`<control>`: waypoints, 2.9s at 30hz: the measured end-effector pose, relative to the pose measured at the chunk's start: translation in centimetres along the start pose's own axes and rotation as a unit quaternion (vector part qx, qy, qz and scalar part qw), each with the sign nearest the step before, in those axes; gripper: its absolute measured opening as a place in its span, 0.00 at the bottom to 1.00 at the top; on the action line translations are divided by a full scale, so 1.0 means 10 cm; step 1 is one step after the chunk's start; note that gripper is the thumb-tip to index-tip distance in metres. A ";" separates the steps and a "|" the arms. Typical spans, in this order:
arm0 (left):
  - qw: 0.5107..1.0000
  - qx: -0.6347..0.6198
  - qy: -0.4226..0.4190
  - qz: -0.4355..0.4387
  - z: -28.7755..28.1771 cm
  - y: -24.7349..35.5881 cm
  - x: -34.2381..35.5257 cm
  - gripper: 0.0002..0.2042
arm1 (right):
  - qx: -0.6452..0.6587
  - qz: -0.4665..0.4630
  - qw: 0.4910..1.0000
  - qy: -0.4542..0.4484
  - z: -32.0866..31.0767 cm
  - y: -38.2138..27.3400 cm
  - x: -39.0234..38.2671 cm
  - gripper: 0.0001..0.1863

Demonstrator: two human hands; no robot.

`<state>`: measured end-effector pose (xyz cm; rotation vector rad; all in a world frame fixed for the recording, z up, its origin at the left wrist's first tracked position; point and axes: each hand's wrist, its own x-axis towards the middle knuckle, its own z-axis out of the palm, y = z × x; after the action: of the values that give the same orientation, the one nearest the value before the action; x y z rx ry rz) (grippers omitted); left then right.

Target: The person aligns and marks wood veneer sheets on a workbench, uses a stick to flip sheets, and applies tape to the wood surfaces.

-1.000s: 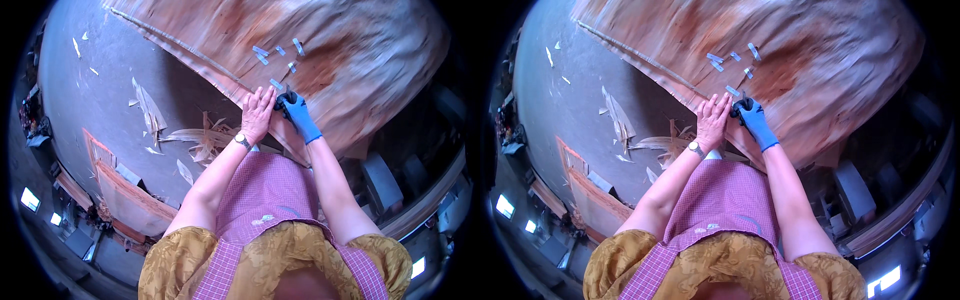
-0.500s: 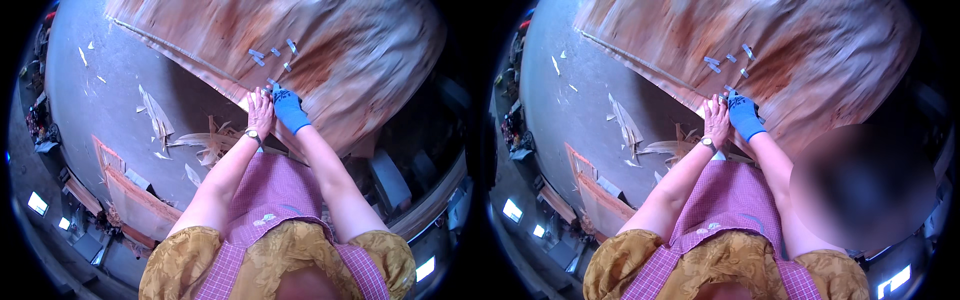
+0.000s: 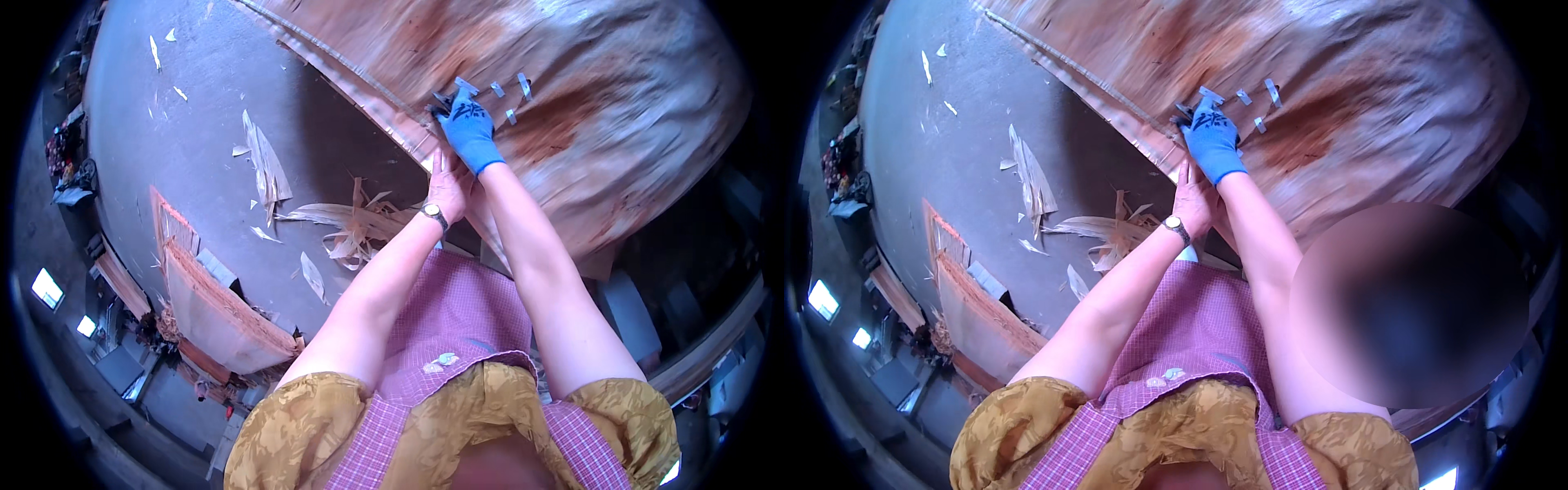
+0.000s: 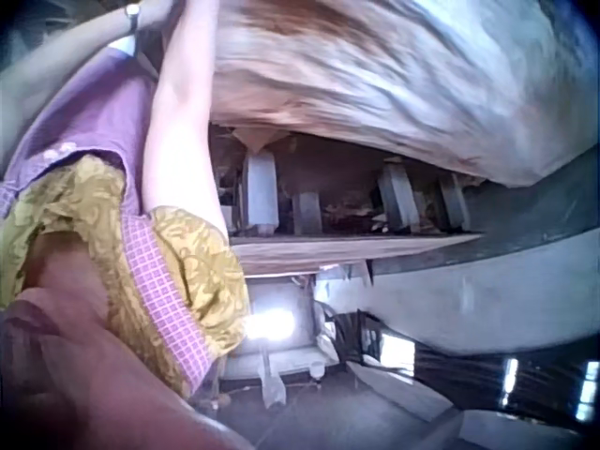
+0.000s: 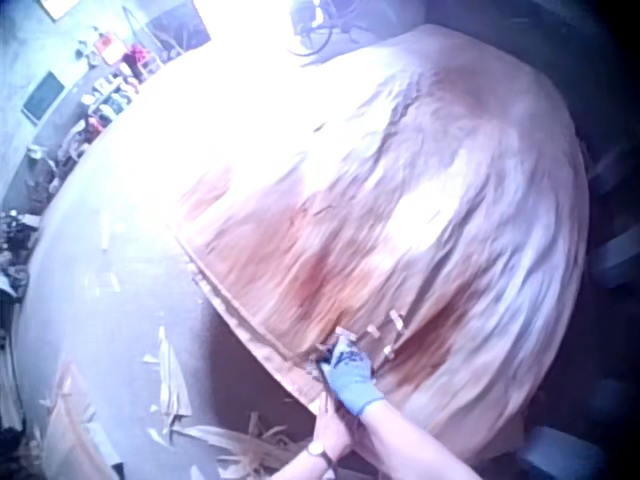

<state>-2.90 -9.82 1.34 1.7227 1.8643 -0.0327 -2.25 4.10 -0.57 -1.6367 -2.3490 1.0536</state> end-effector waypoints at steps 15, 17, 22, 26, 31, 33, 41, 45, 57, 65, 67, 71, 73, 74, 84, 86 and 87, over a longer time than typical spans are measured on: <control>0.997 0.065 -0.042 0.003 -0.22 0.59 -0.01 0.38 | -0.046 0.398 0.910 0.104 -1.34 2.40 -4.57 0.26; 0.997 0.066 -0.002 0.042 -0.30 0.74 -0.11 0.33 | -0.040 0.453 0.886 0.088 -1.24 2.66 -5.56 0.22; 0.983 0.133 0.127 0.023 -0.18 1.58 -1.16 0.27 | 0.037 0.535 0.843 0.040 -1.17 3.13 -7.83 0.17; 0.990 0.136 -0.025 -0.011 0.17 2.70 -2.26 0.27 | 0.095 0.548 0.829 0.060 -1.16 3.23 -9.31 0.18; 0.983 0.036 -0.130 0.128 0.73 3.85 -2.91 0.26 | 0.109 0.591 0.795 0.083 -1.32 3.82 -10.52 0.20; 0.971 -0.010 -0.186 0.150 0.82 4.54 -3.16 0.25 | 0.125 0.633 0.753 0.129 -1.47 3.93 -11.07 0.18; 0.871 0.193 -0.335 0.304 1.04 6.90 -3.29 0.16 | 0.046 0.671 0.621 0.403 -2.69 5.12 -12.25 0.17; 0.924 0.164 -0.302 0.166 1.75 7.07 -2.55 0.17 | -0.032 0.648 0.576 0.498 -3.87 5.91 -12.58 0.16; 0.888 0.096 0.133 0.429 1.92 11.16 -4.31 0.29 | -0.179 0.711 0.562 0.383 -6.25 8.89 -14.44 0.21; 0.902 0.165 0.108 0.384 2.85 12.06 -5.24 0.32 | -0.157 0.625 0.696 0.316 -6.35 9.73 -15.26 0.21; 0.891 0.173 0.091 0.410 3.00 12.27 -5.36 0.33 | -0.112 0.447 0.810 0.362 -6.41 9.69 -15.36 0.18; 0.902 0.209 0.089 0.368 3.27 12.61 -5.45 0.33 | -0.159 0.462 0.709 0.509 -7.12 10.00 -15.66 0.16; 0.910 0.214 0.082 0.346 3.39 12.72 -5.42 0.31 | -0.127 0.520 0.586 0.608 -7.50 10.59 -16.02 0.18; 0.907 0.235 0.064 0.345 3.45 12.76 -5.38 0.31 | -0.095 0.558 0.531 0.631 -7.55 10.97 -16.29 0.19; 0.908 0.253 0.026 0.335 3.33 12.66 -5.40 0.30 | -0.119 0.649 0.650 0.376 -7.65 12.34 -16.66 0.21; 0.896 0.237 0.024 0.374 3.35 12.70 -5.33 0.30 | -0.117 0.628 0.594 0.490 -7.81 12.59 -17.20 0.21; 0.895 0.217 0.006 0.389 3.45 12.83 -5.24 0.30 | -0.163 0.653 0.534 0.513 -7.91 12.69 -17.75 0.20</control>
<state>127.65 -50.40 42.75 2.6721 1.0929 -0.1288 208.01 -85.88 39.09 -2.8640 -0.2755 -0.5479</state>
